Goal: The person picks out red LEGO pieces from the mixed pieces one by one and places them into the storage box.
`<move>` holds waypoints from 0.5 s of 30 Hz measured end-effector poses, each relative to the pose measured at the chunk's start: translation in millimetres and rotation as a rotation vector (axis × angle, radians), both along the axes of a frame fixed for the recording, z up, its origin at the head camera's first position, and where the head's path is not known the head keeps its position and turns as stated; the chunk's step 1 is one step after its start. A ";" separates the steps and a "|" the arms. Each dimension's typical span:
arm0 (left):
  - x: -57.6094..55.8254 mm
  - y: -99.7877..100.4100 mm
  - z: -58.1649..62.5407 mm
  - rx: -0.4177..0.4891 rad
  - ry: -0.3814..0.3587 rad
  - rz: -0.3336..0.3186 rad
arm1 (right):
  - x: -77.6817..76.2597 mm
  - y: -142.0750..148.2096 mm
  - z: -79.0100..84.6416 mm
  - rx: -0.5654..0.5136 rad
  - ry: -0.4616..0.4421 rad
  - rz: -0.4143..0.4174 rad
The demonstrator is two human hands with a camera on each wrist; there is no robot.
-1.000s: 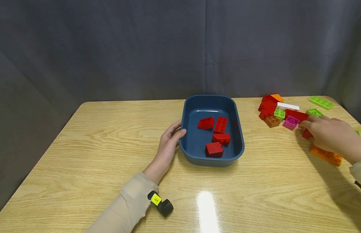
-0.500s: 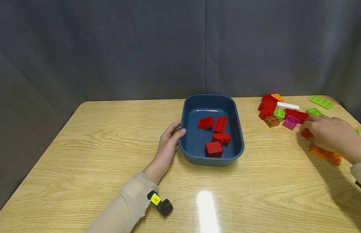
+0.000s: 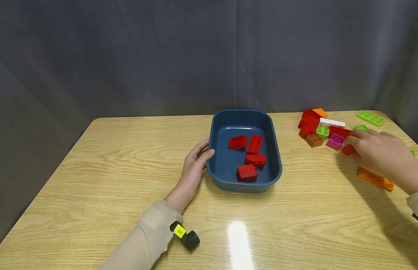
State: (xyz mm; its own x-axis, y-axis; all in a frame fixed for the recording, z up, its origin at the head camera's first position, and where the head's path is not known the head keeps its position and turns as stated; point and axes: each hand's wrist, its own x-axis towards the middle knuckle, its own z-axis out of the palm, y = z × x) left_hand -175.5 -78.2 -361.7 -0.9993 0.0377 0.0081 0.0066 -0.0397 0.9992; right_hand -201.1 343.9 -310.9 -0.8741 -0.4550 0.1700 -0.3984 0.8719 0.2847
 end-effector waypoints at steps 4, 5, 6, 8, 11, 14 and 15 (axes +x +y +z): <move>0.5 -0.1 0.1 -0.010 -0.007 0.002 | 5.4 -7.7 3.4 0.001 0.045 0.044; 0.7 0.0 0.3 -0.008 -0.007 0.002 | 6.7 -9.7 3.8 0.000 0.053 0.054; 0.9 0.1 0.6 -0.005 -0.006 0.000 | 7.7 -11.7 4.0 -0.004 0.068 0.070; 1.5 0.2 1.5 -0.003 -0.004 -0.001 | 9.0 -15.6 3.9 -0.028 0.111 0.112; 1.6 0.4 2.2 0.000 0.000 -0.002 | 9.1 -21.9 4.2 -0.070 0.186 0.184; 1.6 0.3 2.4 -0.003 0.005 -0.002 | 7.8 -28.9 5.3 -0.098 0.237 0.227; 1.5 0.2 2.2 -0.002 0.004 -0.002 | 7.2 -31.1 5.8 -0.105 0.241 0.228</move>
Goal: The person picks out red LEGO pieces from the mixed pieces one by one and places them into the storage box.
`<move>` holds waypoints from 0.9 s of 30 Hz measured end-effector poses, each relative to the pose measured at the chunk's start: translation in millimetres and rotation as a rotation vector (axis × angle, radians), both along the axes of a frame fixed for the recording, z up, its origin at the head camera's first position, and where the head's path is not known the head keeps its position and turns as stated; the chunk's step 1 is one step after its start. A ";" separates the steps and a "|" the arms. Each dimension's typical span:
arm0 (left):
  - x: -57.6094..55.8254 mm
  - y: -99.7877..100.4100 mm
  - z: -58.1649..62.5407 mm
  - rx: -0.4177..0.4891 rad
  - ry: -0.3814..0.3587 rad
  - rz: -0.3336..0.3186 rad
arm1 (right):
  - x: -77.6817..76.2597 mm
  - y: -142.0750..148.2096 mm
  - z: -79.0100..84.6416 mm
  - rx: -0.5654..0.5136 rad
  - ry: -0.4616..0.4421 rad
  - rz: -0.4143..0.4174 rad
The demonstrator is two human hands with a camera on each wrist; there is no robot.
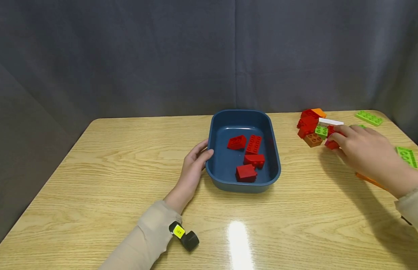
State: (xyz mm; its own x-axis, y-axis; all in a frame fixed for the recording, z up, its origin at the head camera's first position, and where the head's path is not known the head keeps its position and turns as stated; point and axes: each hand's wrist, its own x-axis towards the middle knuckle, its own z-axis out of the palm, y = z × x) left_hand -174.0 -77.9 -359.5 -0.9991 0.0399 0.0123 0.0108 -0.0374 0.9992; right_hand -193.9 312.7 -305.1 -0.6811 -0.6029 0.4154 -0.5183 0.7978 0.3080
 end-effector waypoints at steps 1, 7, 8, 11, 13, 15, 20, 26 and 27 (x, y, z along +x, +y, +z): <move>0.1 -0.1 0.1 0.000 0.000 0.000 | -0.9 -2.4 0.4 -0.009 -0.002 -0.004; -0.7 -0.4 -1.3 0.003 -0.003 0.003 | -5.7 -18.8 1.8 -0.077 -0.014 -0.003; -1.0 -0.4 -1.6 0.004 -0.002 0.005 | -6.1 -21.9 1.9 -0.083 -0.006 0.008; -1.2 -0.4 -2.1 0.005 -0.003 0.007 | -6.4 -32.7 2.0 -0.108 0.018 0.023; -1.1 -0.4 -1.9 0.006 -0.004 0.007 | -5.5 -40.9 2.8 -0.131 0.018 0.028; -1.0 -0.3 -1.6 0.008 -0.004 0.005 | -4.4 -48.9 3.7 -0.161 0.009 0.037; -1.3 -0.5 -1.6 0.013 -0.001 0.006 | -0.5 -64.8 6.2 -0.201 -0.029 0.048; -1.5 -0.5 -1.6 0.008 -0.001 -0.001 | 1.8 -75.5 8.1 -0.268 -0.059 0.016; -1.6 -0.4 -1.6 0.007 0.000 -0.003 | 1.7 -77.4 8.5 -0.283 -0.062 0.013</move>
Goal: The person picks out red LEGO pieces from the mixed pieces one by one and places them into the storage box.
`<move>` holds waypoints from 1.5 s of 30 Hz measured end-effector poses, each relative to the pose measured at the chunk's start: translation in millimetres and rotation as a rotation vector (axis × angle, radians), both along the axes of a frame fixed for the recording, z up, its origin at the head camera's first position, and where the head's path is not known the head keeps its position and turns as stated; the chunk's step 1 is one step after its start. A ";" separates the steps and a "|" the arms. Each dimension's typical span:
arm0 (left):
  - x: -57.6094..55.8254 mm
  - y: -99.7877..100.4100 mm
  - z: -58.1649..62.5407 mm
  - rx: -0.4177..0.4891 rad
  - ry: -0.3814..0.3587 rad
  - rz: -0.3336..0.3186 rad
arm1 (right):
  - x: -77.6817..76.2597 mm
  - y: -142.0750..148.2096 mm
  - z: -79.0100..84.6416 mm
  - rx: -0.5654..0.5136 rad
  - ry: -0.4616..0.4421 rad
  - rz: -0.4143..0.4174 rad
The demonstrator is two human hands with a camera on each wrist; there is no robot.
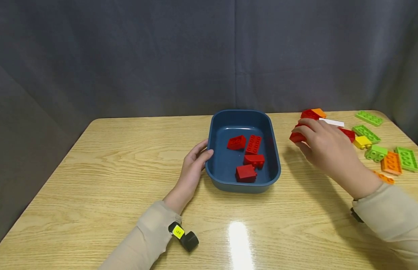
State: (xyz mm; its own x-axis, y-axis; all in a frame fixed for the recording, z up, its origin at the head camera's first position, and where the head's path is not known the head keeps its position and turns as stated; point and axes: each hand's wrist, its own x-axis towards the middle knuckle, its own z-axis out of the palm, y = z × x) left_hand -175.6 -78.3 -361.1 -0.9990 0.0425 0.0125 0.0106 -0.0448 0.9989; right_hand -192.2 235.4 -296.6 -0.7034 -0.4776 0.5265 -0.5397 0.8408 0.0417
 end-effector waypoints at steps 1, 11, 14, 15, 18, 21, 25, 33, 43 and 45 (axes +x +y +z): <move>0.0 0.1 0.0 0.001 0.001 -0.001 | 0.0 -1.9 0.5 -0.014 -0.006 -0.007; -0.5 1.0 0.2 0.006 0.006 -0.006 | -2.6 -23.2 4.3 -0.107 -0.084 -0.069; -0.1 1.5 1.3 0.006 0.007 -0.009 | -4.1 -28.5 4.7 -0.124 -0.109 -0.081; 0.2 1.6 2.0 0.004 0.006 -0.008 | -4.6 -29.9 4.4 -0.129 -0.112 -0.080; 0.9 1.6 2.7 -0.002 0.005 -0.008 | -5.0 -35.2 3.5 -0.146 -0.115 -0.068; 1.3 1.7 3.2 -0.005 0.004 -0.007 | -5.0 -40.4 3.9 -0.149 -0.135 -0.045; 1.0 1.6 3.2 -0.004 0.006 -0.010 | -6.3 -46.9 5.0 -0.125 -0.175 -0.024; 0.3 0.6 3.1 -0.013 0.008 -0.015 | -12.1 -61.0 9.6 -0.123 -0.261 -0.059; 1.2 1.0 2.2 0.000 0.002 -0.006 | -24.8 -74.1 15.7 -0.045 -0.361 -0.074; 1.0 2.3 1.5 0.004 -0.003 -0.003 | -28.5 -73.5 14.5 -0.039 -0.368 -0.081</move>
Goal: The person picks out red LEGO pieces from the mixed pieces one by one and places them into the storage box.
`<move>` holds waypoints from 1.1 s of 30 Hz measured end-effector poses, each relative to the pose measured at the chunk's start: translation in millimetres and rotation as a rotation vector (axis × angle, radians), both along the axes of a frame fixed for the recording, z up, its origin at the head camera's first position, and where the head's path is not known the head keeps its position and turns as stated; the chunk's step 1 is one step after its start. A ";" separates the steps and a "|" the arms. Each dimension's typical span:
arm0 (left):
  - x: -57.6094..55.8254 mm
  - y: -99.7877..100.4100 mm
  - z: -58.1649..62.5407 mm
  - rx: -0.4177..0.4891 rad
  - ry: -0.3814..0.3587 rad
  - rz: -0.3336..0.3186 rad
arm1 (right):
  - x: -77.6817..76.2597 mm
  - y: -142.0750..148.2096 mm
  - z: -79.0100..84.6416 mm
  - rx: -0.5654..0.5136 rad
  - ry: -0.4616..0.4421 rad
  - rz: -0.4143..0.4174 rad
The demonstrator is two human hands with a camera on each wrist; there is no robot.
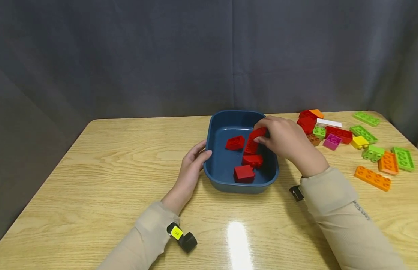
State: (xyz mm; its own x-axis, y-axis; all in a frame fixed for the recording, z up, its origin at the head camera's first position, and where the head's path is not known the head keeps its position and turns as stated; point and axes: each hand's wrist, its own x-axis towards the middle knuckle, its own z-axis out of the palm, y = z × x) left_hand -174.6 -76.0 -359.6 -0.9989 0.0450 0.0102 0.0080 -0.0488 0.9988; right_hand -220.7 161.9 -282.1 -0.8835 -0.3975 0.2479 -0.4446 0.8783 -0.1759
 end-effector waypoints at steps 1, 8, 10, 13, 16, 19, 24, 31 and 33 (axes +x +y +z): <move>0.2 1.2 0.0 0.001 -0.002 -0.001 | -1.4 0.9 -0.8 0.002 -0.003 -0.003; 0.0 4.8 -0.9 -0.011 -0.011 -0.009 | -10.2 5.5 -6.9 -0.014 0.011 0.005; -0.3 3.3 -0.5 -0.018 -0.007 -0.004 | -12.3 4.4 -7.9 -0.014 0.022 0.015; -0.6 0.4 0.3 -0.026 -0.005 0.003 | -15.2 1.2 -9.4 -0.007 0.035 0.039; -1.0 -2.0 1.2 -0.025 -0.004 0.006 | -16.9 -2.6 -11.0 0.005 0.024 0.049; -0.9 -3.7 1.8 -0.026 -0.002 0.004 | -17.5 -5.6 -12.3 0.010 0.002 0.036; -1.4 -3.9 0.7 -0.021 -0.001 -0.007 | -15.0 -4.7 -9.8 0.007 -0.034 -0.007; -1.1 -3.1 -0.2 -0.018 -0.011 -0.007 | -10.9 8.3 -1.0 -0.006 -0.092 -0.084; -0.2 -2.6 -0.1 -0.019 -0.018 -0.007 | -10.3 14.2 1.0 -0.022 -0.102 -0.103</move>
State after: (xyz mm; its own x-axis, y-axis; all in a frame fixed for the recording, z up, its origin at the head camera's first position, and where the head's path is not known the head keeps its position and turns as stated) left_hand -174.8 -78.7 -359.7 -0.9986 0.0516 -0.0087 -0.0103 -0.0299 0.9995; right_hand -231.1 176.0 -281.2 -0.9403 -0.2991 0.1622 -0.3312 0.9136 -0.2358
